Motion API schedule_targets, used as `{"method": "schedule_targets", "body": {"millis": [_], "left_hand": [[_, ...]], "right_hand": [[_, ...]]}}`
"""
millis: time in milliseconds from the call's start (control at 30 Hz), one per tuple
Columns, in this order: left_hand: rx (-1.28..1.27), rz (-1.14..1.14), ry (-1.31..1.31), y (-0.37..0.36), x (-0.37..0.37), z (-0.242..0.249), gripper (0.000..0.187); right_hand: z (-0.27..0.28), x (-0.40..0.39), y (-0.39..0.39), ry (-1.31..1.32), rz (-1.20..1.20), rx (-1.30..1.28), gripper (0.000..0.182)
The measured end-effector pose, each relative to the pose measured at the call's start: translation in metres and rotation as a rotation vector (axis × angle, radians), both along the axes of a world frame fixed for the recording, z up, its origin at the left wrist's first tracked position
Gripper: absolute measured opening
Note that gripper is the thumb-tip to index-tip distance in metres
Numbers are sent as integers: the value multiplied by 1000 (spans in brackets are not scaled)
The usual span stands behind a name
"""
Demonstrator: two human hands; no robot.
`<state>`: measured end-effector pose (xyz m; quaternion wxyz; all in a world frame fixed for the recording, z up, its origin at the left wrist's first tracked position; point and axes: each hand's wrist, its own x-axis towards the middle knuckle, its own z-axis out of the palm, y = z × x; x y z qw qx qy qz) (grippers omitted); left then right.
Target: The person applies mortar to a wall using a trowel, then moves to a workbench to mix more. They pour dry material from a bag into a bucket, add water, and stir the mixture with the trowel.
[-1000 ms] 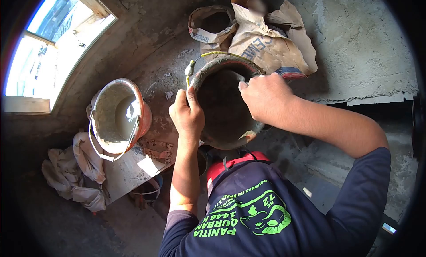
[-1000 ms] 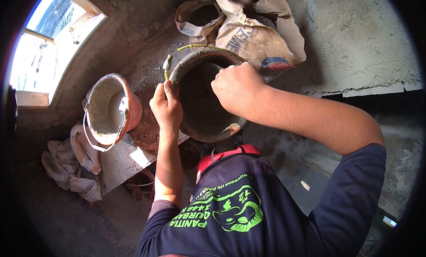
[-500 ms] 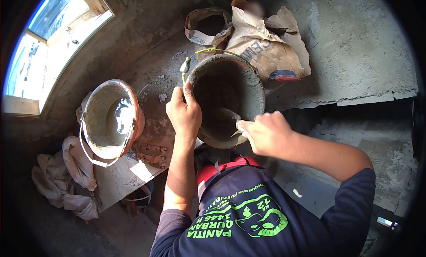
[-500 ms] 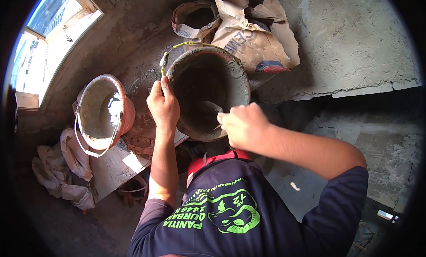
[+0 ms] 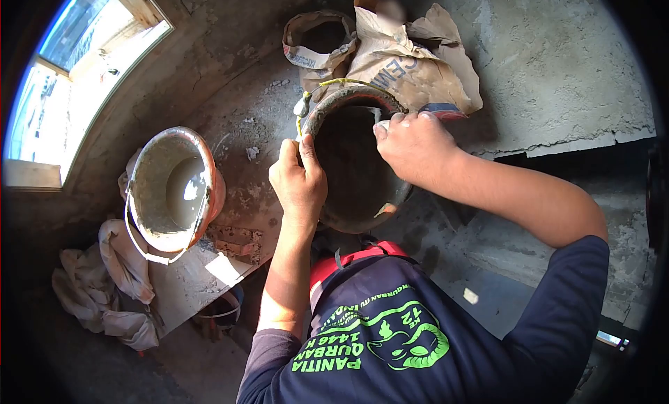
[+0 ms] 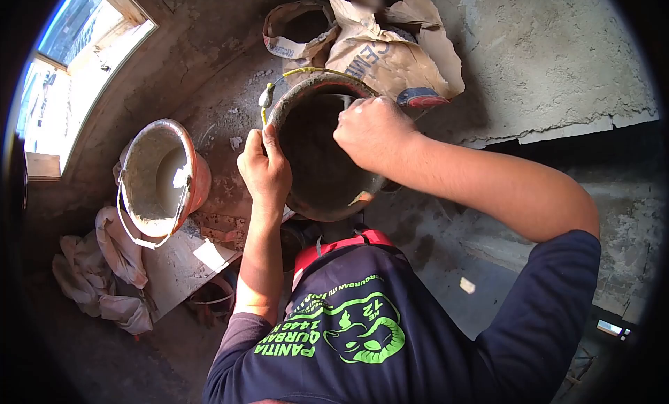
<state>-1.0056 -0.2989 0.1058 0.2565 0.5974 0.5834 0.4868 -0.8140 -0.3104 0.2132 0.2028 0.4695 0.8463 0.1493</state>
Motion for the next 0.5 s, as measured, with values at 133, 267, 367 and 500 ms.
{"method": "schedule_targets", "body": {"millis": [133, 267, 367, 500], "left_hand": [[69, -16, -9, 1, 10, 3, 41], [13, 10, 5, 7, 7, 1, 41], [5, 26, -10, 11, 3, 3, 40], [-19, 29, 20, 14, -8, -7, 42]], "right_hand": [[-26, 19, 6, 142, -49, -190, 19], [-21, 43, 20, 162, -129, -393, 18], [-21, 61, 35, 293, -159, -450, 22], [-45, 78, 38, 544, -290, -708, 45]]}}
